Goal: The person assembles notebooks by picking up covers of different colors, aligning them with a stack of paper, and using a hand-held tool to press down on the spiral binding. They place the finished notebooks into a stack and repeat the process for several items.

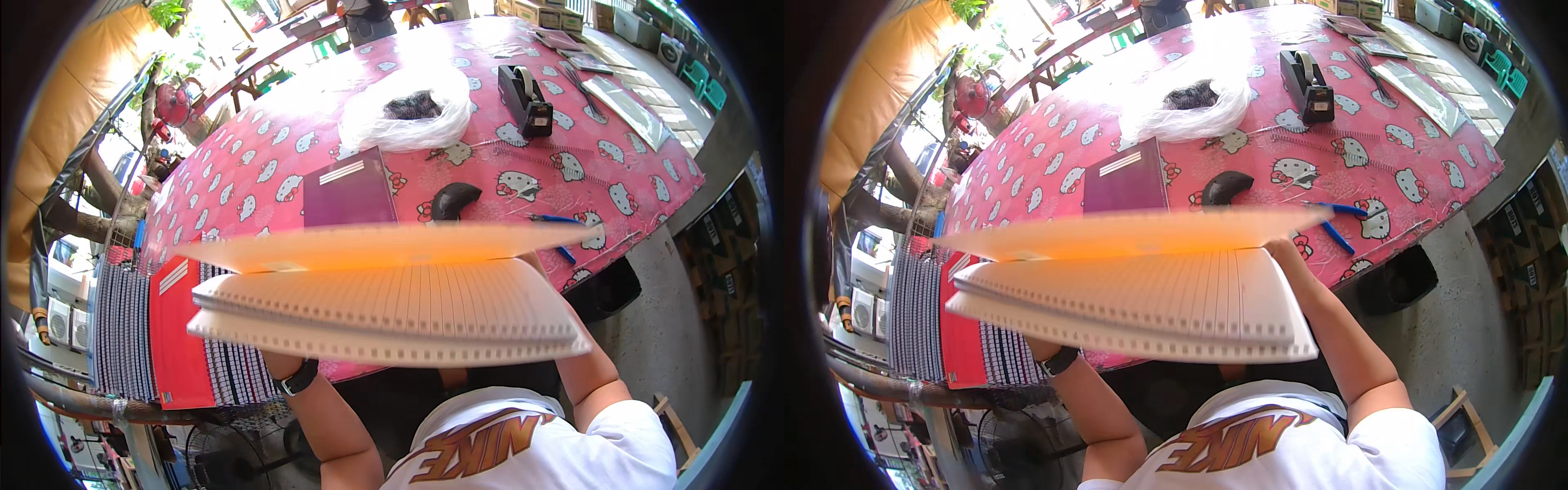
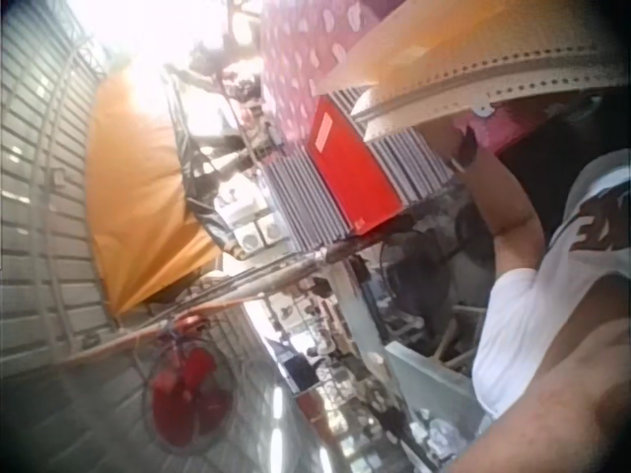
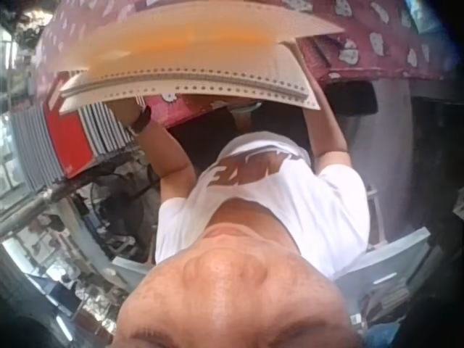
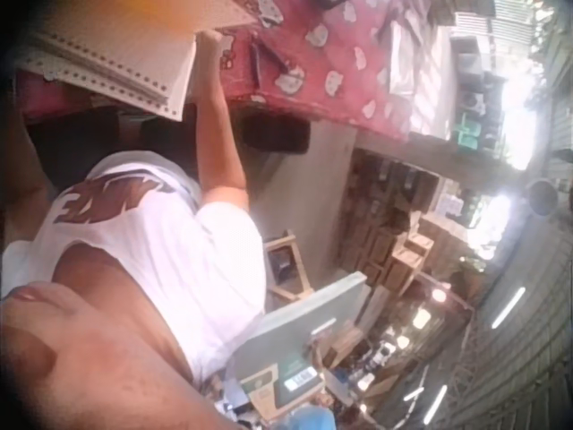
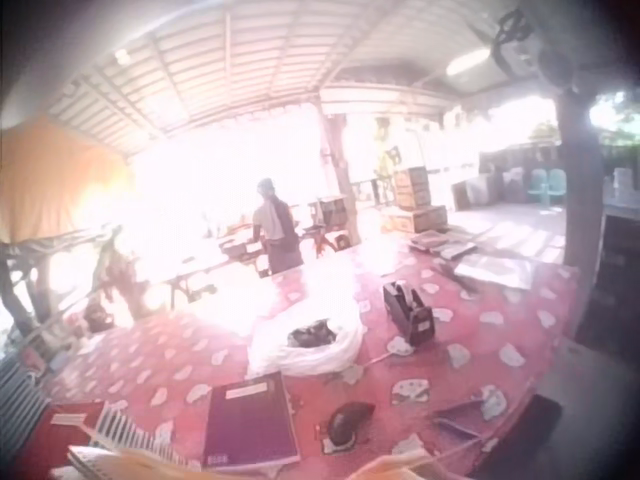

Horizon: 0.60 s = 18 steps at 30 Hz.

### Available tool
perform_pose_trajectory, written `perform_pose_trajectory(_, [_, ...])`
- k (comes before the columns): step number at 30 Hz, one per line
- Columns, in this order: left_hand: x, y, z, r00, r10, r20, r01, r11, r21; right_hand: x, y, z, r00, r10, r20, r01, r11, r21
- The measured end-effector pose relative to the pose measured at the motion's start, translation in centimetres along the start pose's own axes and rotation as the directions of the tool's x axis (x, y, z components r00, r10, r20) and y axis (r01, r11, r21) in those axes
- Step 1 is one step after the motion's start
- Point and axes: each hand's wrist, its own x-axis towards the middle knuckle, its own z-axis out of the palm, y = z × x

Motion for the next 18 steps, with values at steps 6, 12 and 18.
perform_pose_trajectory(6, [0.6, 1.5, 3.2, 0.766, 0.004, 0.643, 0.198, 0.950, -0.243, -0.4, -1.1, 1.0, 0.964, -0.232, 0.126, 0.259, 0.926, -0.274])
perform_pose_trajectory(12, [-1.3, -0.6, 1.8, 0.968, 0.250, 0.002, -0.226, 0.871, 0.437, -0.6, 1.5, 0.3, 0.984, -0.170, 0.042, 0.173, 0.909, -0.380])
perform_pose_trajectory(18, [-0.4, 0.6, 6.4, 0.977, 0.213, -0.017, -0.203, 0.950, 0.235, -0.1, -0.8, 1.4, 0.954, -0.297, 0.028, 0.279, 0.852, -0.443])
